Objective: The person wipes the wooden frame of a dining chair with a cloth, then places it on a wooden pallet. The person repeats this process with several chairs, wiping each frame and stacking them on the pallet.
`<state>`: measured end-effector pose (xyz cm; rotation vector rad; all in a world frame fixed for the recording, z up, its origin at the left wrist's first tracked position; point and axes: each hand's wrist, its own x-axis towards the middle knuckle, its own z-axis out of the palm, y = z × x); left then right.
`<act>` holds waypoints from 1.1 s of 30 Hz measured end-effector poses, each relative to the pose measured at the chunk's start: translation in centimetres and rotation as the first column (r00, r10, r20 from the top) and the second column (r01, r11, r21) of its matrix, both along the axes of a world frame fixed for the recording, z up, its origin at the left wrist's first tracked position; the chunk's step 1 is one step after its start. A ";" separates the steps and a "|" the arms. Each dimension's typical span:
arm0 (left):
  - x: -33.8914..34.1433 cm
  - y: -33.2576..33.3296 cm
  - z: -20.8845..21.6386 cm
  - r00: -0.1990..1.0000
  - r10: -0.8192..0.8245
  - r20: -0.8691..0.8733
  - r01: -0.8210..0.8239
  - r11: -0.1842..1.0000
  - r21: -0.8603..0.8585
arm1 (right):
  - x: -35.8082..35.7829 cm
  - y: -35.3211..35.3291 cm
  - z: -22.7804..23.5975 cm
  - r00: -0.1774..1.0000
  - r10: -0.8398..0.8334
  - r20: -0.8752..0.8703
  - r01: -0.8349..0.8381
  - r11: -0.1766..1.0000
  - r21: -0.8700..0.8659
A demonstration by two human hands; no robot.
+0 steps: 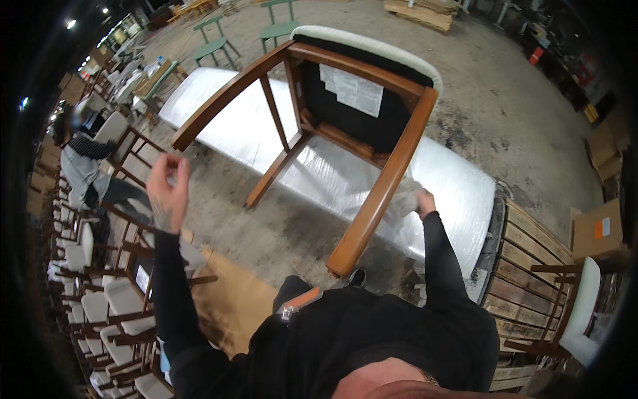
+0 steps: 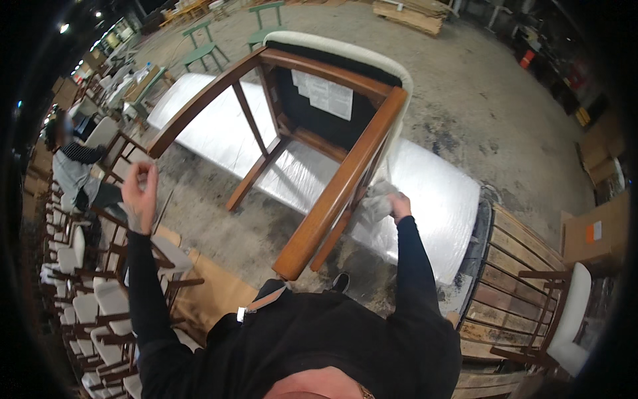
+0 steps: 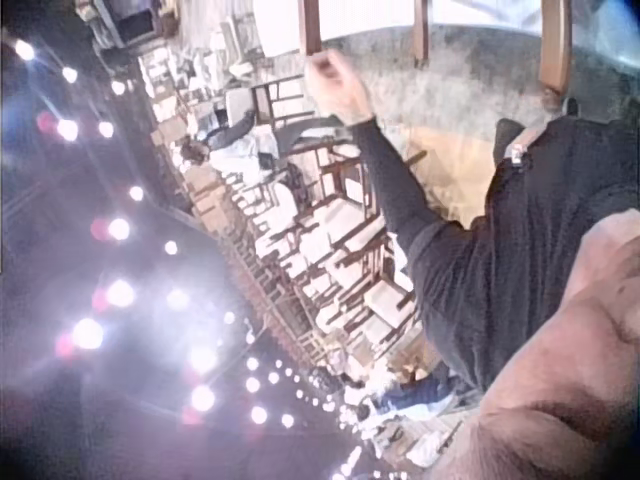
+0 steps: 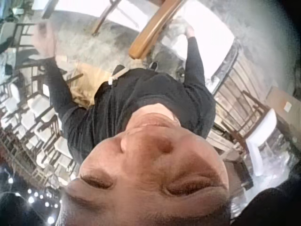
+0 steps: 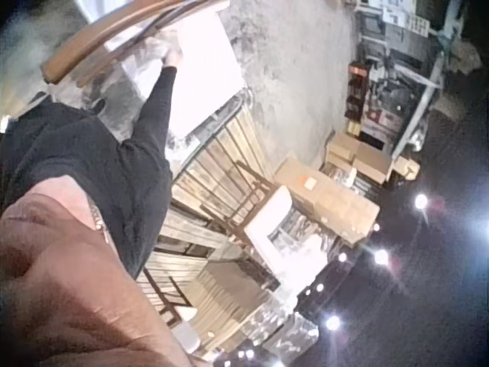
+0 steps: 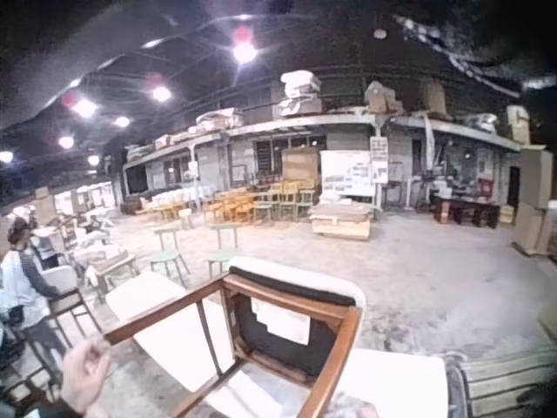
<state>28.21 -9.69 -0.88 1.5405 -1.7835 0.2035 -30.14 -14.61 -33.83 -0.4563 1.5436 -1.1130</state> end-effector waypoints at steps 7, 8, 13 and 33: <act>2.9 -15.6 2.6 0.882 -0.261 0.393 -0.037 0.793 0.608 | -2.6 0.5 27.8 0.971 -0.240 0.005 0.151 0.595 -0.789; 3.6 -17.7 2.5 0.896 -0.314 0.313 -0.007 0.697 0.717 | -1.1 -1.3 30.2 0.897 -0.386 -0.216 0.053 0.578 -0.815; 7.1 -21.6 -0.6 0.818 -0.339 -0.465 0.573 0.404 0.713 | 8.9 -9.9 32.3 -0.255 -0.099 -0.962 -0.534 0.844 0.055; 7.8 -21.1 -1.4 0.554 -0.348 -0.756 0.829 0.315 0.462 | 28.5 -24.5 31.2 -0.590 -0.345 -0.730 -0.555 0.830 0.057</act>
